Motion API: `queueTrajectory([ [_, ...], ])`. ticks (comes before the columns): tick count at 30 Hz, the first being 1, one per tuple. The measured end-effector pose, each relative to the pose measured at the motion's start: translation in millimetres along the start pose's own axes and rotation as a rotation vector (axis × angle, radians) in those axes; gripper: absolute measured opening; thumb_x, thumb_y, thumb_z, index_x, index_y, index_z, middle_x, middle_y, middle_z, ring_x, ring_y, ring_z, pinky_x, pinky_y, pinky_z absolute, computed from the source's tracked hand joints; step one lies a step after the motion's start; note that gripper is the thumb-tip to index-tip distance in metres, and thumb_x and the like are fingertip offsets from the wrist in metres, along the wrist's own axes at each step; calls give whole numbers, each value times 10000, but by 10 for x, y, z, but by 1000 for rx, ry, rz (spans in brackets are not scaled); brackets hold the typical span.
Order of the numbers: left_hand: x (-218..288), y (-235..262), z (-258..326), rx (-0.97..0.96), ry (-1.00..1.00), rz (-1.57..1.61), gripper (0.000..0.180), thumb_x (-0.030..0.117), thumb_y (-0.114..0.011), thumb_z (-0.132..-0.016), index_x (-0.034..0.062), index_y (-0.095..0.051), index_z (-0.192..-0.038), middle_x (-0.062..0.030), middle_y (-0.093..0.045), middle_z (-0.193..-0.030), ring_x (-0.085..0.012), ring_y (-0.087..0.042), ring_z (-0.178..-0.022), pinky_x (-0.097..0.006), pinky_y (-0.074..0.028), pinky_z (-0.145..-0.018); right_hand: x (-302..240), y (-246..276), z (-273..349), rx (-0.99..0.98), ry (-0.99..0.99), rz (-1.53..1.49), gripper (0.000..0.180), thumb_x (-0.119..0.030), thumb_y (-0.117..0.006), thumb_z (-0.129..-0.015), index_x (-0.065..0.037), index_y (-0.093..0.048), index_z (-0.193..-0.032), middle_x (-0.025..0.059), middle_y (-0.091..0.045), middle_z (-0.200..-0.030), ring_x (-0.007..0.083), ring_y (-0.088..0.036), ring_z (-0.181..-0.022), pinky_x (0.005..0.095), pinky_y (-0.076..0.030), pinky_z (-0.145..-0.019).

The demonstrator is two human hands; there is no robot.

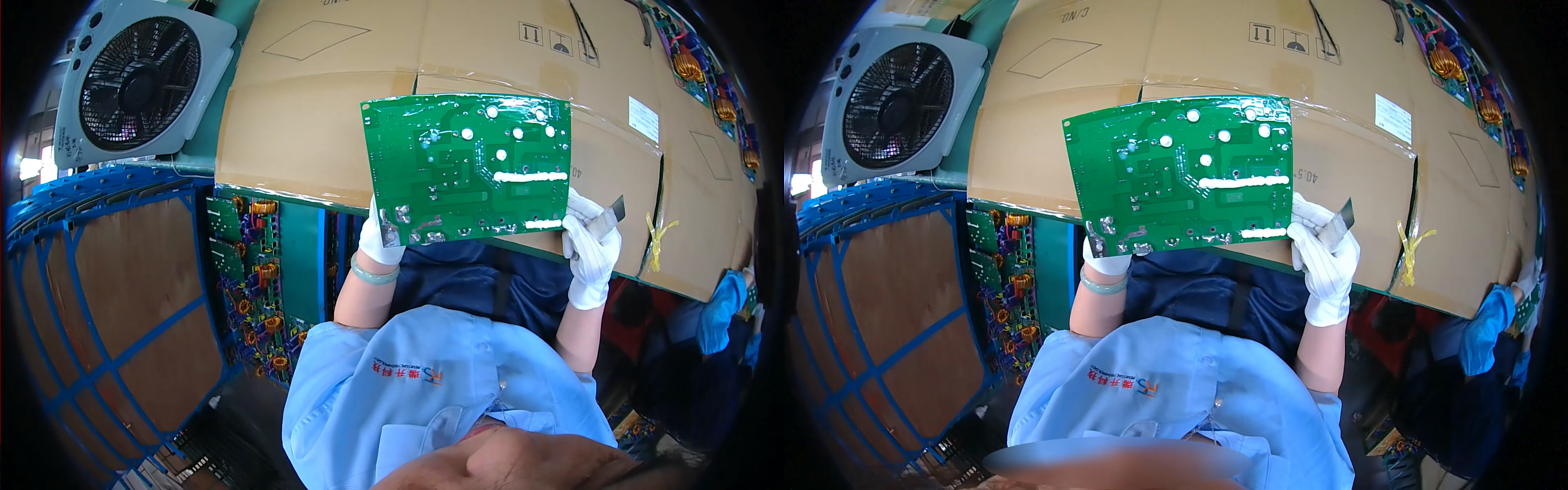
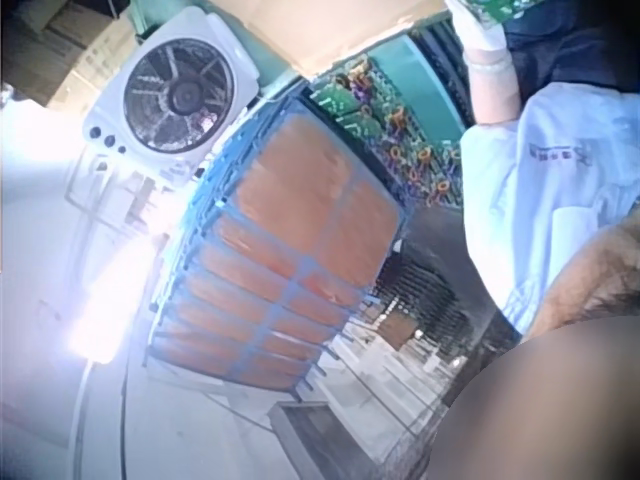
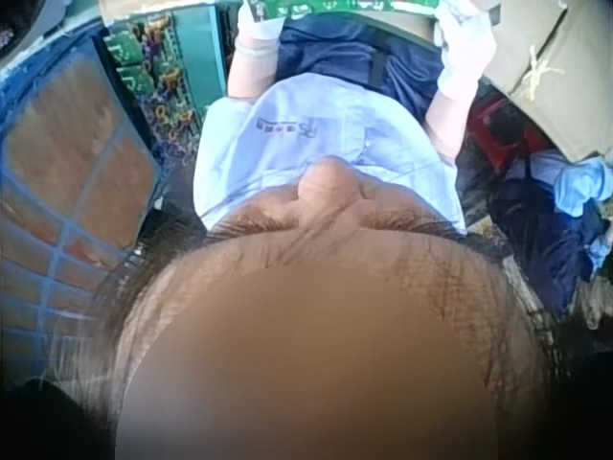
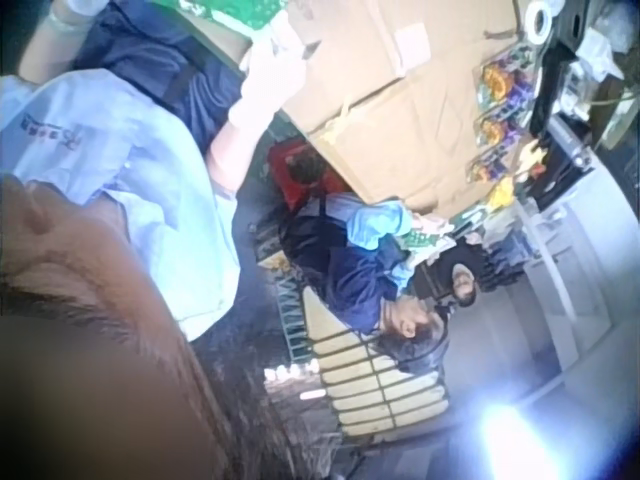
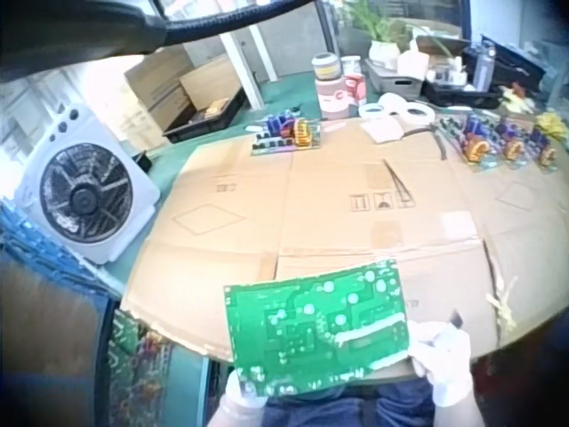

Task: The person puts on white gloves and picks up a green circuit board from a tray. They use a small metal scraper to clean the back surface of the board, removing white residue. The person then places the board back into the tray and repeats the process with another board.

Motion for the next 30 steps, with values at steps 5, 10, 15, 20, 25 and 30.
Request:
queueTrajectory([
  [5,1,-32,-45,-4,20,30,430,256,-366,-1090,76,-387,-1480,-127,-456,-1491,-293,-504,-1308,-485,-458,-1064,16,0,-7,4,15,13,351,4,-651,-888,123,-632,-1218,166,-729,-1036,47,-481,-534,189,-354,-519],
  [10,5,-41,-55,-7,28,52,435,259,-360,-1092,77,-381,-1486,-129,-449,-1499,-298,-499,-1316,-493,-454,-1070,-27,-25,-1,-17,-7,17,351,1,-641,-901,118,-630,-1232,152,-728,-1027,41,-477,-532,191,-348,-510],
  [15,27,-80,39,-37,30,84,440,263,-354,-1094,78,-376,-1493,-131,-441,-1508,-303,-493,-1324,-500,-450,-1077,-121,-93,-14,-6,-41,53,353,-37,-641,-931,102,-625,-1255,147,-728,-1019,36,-473,-539,179,-338,-500],
  [20,30,-243,435,-192,0,201,445,266,-349,-1096,79,-370,-1499,-133,-433,-1516,-308,-488,-1332,-508,-447,-1083,-267,-119,84,134,30,399,451,-261,-605,-1020,61,-582,-1333,128,-707,-1037,59,-508,-646,204,-440,-588],
  [25,-67,-399,800,-445,67,392,434,203,-355,-1094,67,-363,-1506,-129,-428,-1521,-289,-479,-1338,-474,-439,-1096,-293,-224,595,38,119,280,548,-367,-622,-1003,66,-552,-1331,120,-662,-1012,125,-596,-830,290,-505,-773],
  [30,-654,365,1098,-345,154,-273,543,119,-502,-1002,75,-358,-1524,-110,-428,-1530,-239,-451,-1375,-396,-387,-1140,-142,-543,988,-181,368,557,419,-209,-787,-839,0,-653,-1178,144,-671,-844,297,-660,-683,367,-520,-576],
])
Point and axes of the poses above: each hand's wrist, its own z-axis away from the middle knuckle, its own y-axis out of the back of the hand, x = y × z, the point moved 3 cm from there along -z, towards the middle knuckle
